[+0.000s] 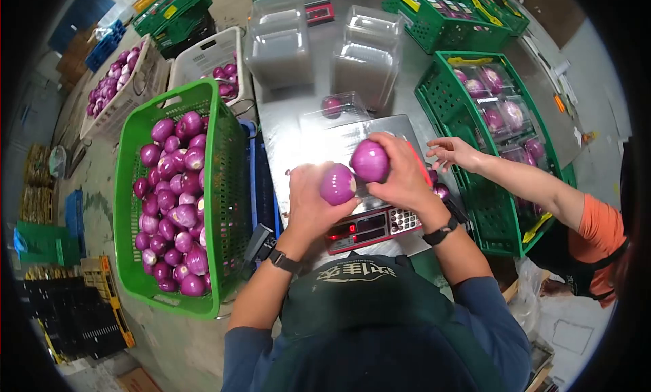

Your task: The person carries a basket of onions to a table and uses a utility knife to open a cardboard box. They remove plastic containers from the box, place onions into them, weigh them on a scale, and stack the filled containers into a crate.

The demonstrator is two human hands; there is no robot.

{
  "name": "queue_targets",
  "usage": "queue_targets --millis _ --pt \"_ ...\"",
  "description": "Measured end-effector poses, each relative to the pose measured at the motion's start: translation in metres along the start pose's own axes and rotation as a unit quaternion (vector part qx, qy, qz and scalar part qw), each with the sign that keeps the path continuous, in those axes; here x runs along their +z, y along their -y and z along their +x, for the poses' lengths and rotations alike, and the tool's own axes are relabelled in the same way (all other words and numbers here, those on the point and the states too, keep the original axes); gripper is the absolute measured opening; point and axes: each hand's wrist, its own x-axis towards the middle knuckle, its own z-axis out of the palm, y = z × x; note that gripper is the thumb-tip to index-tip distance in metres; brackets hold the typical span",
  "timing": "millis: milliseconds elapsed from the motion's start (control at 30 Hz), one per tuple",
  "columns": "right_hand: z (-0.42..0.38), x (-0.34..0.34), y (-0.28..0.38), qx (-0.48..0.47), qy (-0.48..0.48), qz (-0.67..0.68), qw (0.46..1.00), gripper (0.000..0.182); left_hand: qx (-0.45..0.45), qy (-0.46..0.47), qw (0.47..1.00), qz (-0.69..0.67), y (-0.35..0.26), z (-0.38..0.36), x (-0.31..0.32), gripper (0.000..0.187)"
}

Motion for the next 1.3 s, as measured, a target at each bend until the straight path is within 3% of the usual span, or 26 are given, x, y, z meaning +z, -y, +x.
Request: queue_targets --millis 67,133,167,233,333,367,500,600,633,733,800,867,967,1033,1067,1133,1200,1233,1300 --pt "0.004 0.013 -0.010 -0.042 -0.011 0.011 0.999 0.069 0.031 0.001 0.998 0.059 0.013 -0.001 0.015 0.071" --pt "-0.008 0.027 -0.026 -0.053 0.021 -0.075 0.996 0.063 -0.003 -0.008 1.000 0.003 0.021 -0.002 0.025 0.052" --pt "-0.012 0.030 -0.020 -0.042 0.031 -0.086 0.995 0.062 0.054 -0.006 0.997 0.046 0.026 0.000 0.026 0.052" --pt "-0.022 0.037 -0.013 -0.011 0.000 -0.100 0.995 0.073 0.035 -0.004 0.998 0.043 0.025 -0.005 0.025 0.057" --pt "-0.033 0.044 -0.005 0.041 -0.059 -0.030 0.997 0.066 0.015 0.007 0.998 0.063 0.028 -0.013 0.018 0.061" --pt "-0.037 0.043 -0.003 0.061 -0.074 -0.018 0.995 0.065 0.018 0.022 0.994 0.106 0.026 -0.016 0.013 0.071" --pt "-0.040 0.045 -0.006 0.138 -0.109 0.039 0.984 0.063 -0.085 -0.019 0.995 -0.041 0.036 -0.034 0.010 0.082" --pt "-0.021 0.044 -0.024 0.232 -0.094 0.082 0.965 0.074 -0.203 -0.051 0.961 -0.178 0.050 -0.054 0.007 0.076" --pt "-0.009 0.046 -0.032 0.277 -0.075 0.107 0.952 0.077 -0.231 -0.065 0.948 -0.208 0.055 -0.060 0.007 0.062" --pt "0.029 0.054 -0.056 0.364 -0.043 0.259 0.894 0.086 -0.392 -0.011 0.840 -0.375 0.048 -0.072 -0.005 0.048" --pt "0.046 0.035 -0.043 0.389 -0.020 0.350 0.852 0.085 -0.390 0.009 0.800 -0.456 0.035 -0.073 -0.013 0.041" --pt "0.032 0.042 -0.047 0.219 -0.047 0.213 0.951 0.088 -0.387 0.013 0.767 -0.511 0.027 -0.075 -0.017 0.037" --pt "-0.023 0.022 -0.032 -0.006 -0.043 -0.037 0.998 0.096 -0.383 -0.016 0.748 -0.541 0.017 -0.075 -0.022 0.030" --pt "-0.052 -0.018 -0.002 0.089 0.180 -0.025 0.979 0.099 -0.395 -0.027 0.718 -0.572 0.026 -0.078 -0.023 0.026" --pt "-0.059 -0.026 0.003 0.140 0.241 0.047 0.959 0.101 -0.402 -0.025 0.704 -0.585 0.032 -0.080 -0.024 0.025" --pt "-0.064 -0.030 0.016 0.198 0.239 0.179 0.934 0.098 -0.426 -0.031 0.717 -0.551 0.044 -0.078 -0.019 0.011" --pt "-0.071 -0.016 0.013 0.271 0.170 0.202 0.926 0.096 -0.395 -0.020 0.748 -0.533 0.055 -0.075 -0.013 0.007" --pt "-0.080 0.004 0.004 0.288 0.080 0.220 0.929 0.081 -0.382 -0.009 0.761 -0.524 0.056 -0.072 -0.012 0.010" --pt "-0.090 0.026 -0.012 0.261 0.066 0.220 0.938 0.057 -0.364 0.003 0.769 -0.526 0.056 -0.066 -0.012 0.016"
